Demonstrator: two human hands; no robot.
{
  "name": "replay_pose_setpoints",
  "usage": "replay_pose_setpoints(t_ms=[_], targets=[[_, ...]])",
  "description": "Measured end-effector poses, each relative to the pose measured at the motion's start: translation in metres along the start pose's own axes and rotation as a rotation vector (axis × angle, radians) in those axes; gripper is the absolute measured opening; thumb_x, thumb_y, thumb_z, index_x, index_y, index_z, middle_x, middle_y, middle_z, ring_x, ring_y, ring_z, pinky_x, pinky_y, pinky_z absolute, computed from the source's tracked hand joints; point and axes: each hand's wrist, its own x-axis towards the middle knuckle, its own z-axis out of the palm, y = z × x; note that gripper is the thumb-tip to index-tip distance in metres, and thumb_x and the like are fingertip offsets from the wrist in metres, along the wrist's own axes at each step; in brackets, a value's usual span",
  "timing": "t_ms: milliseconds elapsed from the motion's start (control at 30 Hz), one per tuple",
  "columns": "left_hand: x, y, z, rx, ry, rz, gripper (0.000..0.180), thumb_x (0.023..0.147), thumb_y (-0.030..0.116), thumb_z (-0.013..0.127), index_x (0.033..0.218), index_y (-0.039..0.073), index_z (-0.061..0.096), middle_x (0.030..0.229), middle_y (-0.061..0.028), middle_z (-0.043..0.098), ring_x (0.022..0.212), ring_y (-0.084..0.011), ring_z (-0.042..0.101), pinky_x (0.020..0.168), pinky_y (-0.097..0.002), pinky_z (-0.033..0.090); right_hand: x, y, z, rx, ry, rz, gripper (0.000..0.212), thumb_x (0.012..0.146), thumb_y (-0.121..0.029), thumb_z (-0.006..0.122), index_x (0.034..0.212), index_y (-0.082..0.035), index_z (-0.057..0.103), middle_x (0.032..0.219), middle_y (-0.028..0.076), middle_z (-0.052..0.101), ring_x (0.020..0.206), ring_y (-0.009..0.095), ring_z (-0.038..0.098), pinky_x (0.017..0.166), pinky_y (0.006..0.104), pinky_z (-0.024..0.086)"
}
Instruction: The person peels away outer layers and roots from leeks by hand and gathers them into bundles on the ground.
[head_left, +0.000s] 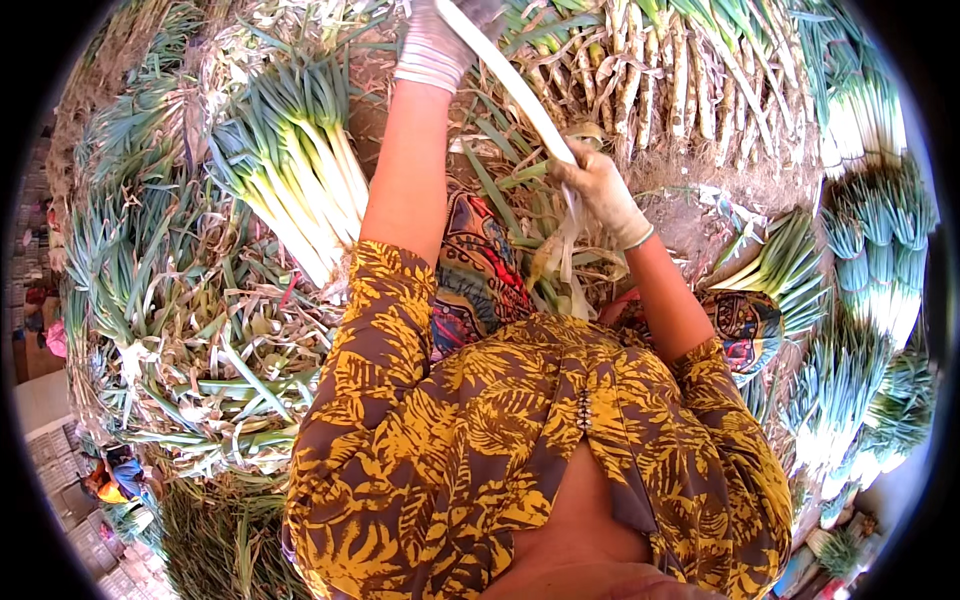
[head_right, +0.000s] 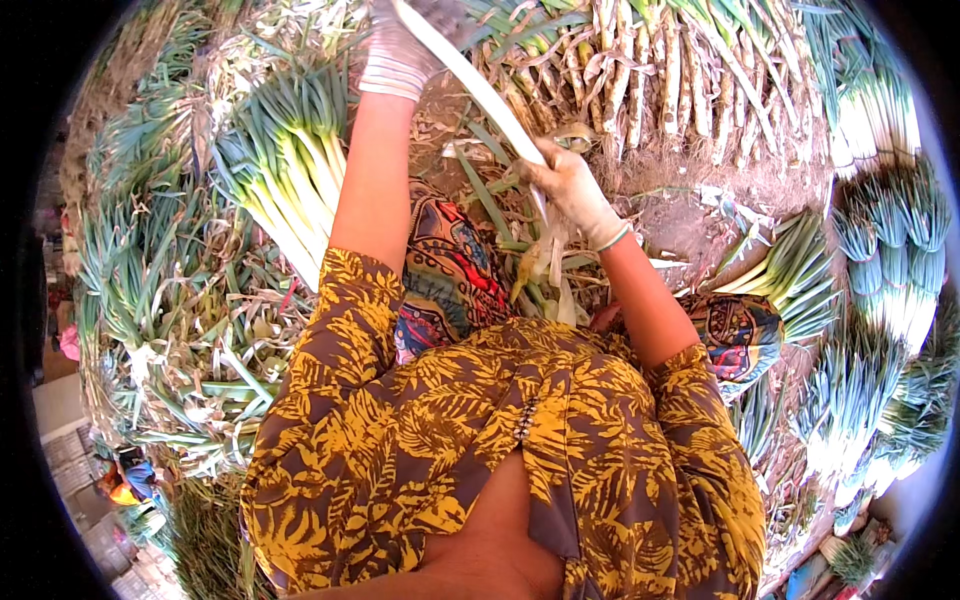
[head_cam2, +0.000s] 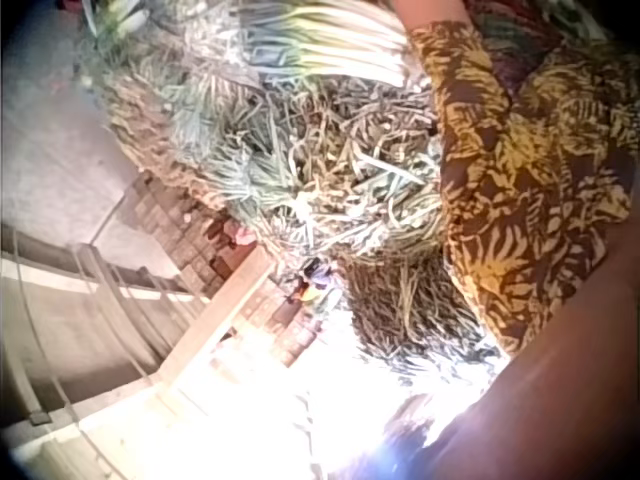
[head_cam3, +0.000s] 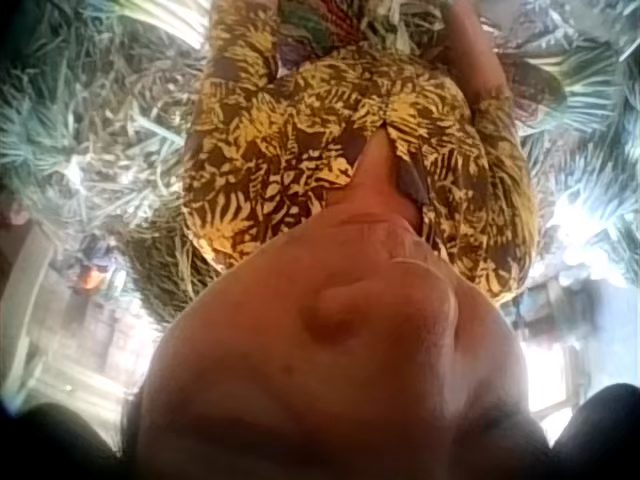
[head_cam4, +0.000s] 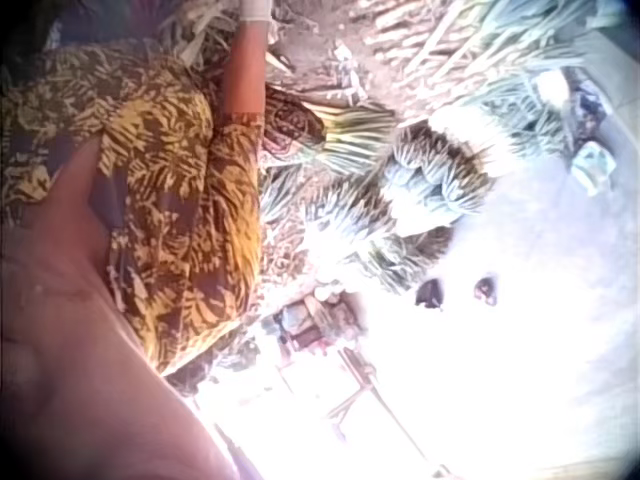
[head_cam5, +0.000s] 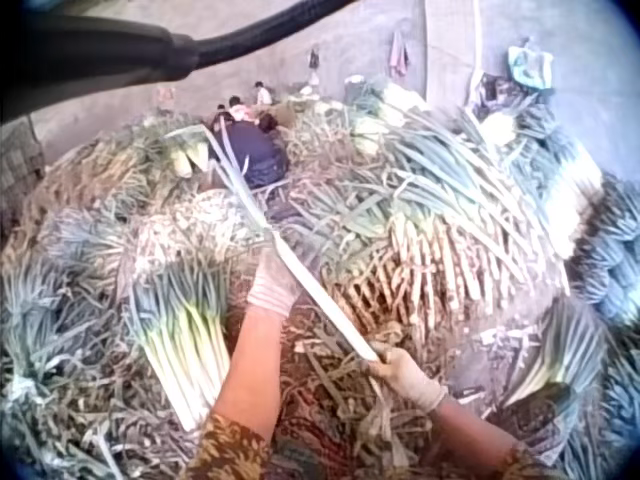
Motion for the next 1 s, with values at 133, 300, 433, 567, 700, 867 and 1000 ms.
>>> replay_pose_setpoints(t_ms=[133,300,433,567,700,867,1000], targets=[[0.028,-0.016,-0.014,0.119,0.073,0.03,0.027,0.087,0.037,0.071,0.089,0.013,0.059,0.08,-0.0074,0.059,0.075,-0.0255,0.058,0.067,-0.0427,0.052,0.023,-0.036,0.004,-0.086,0.09,-0.104,0.056,0.087,-0.016,0.067,0.136,0.004,0.049,0.087,0.002,0.063,0.071,0.007,0.053,0.062,0.0224,0.046],[0.016,-0.02,-0.011,-0.045,0.23,0.086,0.022,0.092,0.034,0.066,0.093,0.014,0.059,0.077,-0.004,0.058,0.068,-0.0223,0.056,0.06,-0.0361,0.052,-0.017,-0.033,0.02,0.026,0.121,0.049,0.05,0.089,-0.021,0.066,0.131,0.003,0.052,0.084,0.001,0.061,0.065,0.006,0.052,0.052,0.0194,0.042],[0.038,0.015,-0.068,-0.109,0.206,0.204,0.024,0.096,0.037,0.06,0.088,0.015,0.057,0.067,-0.0014,0.052,0.055,-0.0186,0.049,0.049,-0.0319,0.045,-0.053,-0.051,0.037,0.028,0.139,0.203,0.032,0.09,-0.004,0.063,0.122,-0.004,0.061,0.088,0.01,0.066,0.061,0.014,0.059,0.051,0.0276,0.049],[0.024,0.028,-0.068,-0.026,0.16,0.162,0.031,0.092,0.044,0.063,0.08,0.017,0.052,0.057,0.0013,0.043,0.044,-0.0148,0.04,0.042,-0.0293,0.034,-0.109,0.04,0.017,-0.906,0.188,-0.551,0.033,0.093,-0.006,0.06,0.126,-0.003,0.058,0.099,0.012,0.068,0.072,0.02,0.065,0.061,0.0333,0.054],[0.019,0.018,-0.051,0.075,0.181,0.232,0.025,0.094,0.038,0.062,0.082,0.018,0.054,0.059,0.0011,0.046,0.047,-0.0152,0.043,0.043,-0.0292,0.036,-0.092,0.026,-0.007,-0.383,-0.076,0.161,0.048,0.096,-0.029,0.06,0.131,0.001,0.052,0.112,0.015,0.067,0.094,0.022,0.067,0.082,0.0391,0.056],[0.034,-0.01,-0.025,0.022,0.148,0.226,0.019,0.092,0.035,0.065,0.086,0.018,0.06,0.063,0.0038,0.05,0.05,-0.0114,0.046,0.044,-0.0239,0.04,-0.008,-0.048,0.005,-0.244,0.053,-0.14,0.043,0.094,-0.03,0.061,0.123,0.001,0.054,0.103,0.013,0.064,0.087,0.019,0.063,0.074,0.0312,0.053],[0.014,-0.004,-0.018,0.033,0.012,0.165,0.017,0.093,0.032,0.064,0.088,0.017,0.06,0.063,0.0029,0.049,0.049,-0.0131,0.047,0.043,-0.025,0.04,0.012,-0.05,0.016,0.012,-0.106,-0.035,0.02,0.092,-0.02,0.063,0.105,-0.004,0.064,0.075,-0.006,0.054,0.056,0.001,0.039,0.049,0.0182,0.032]])
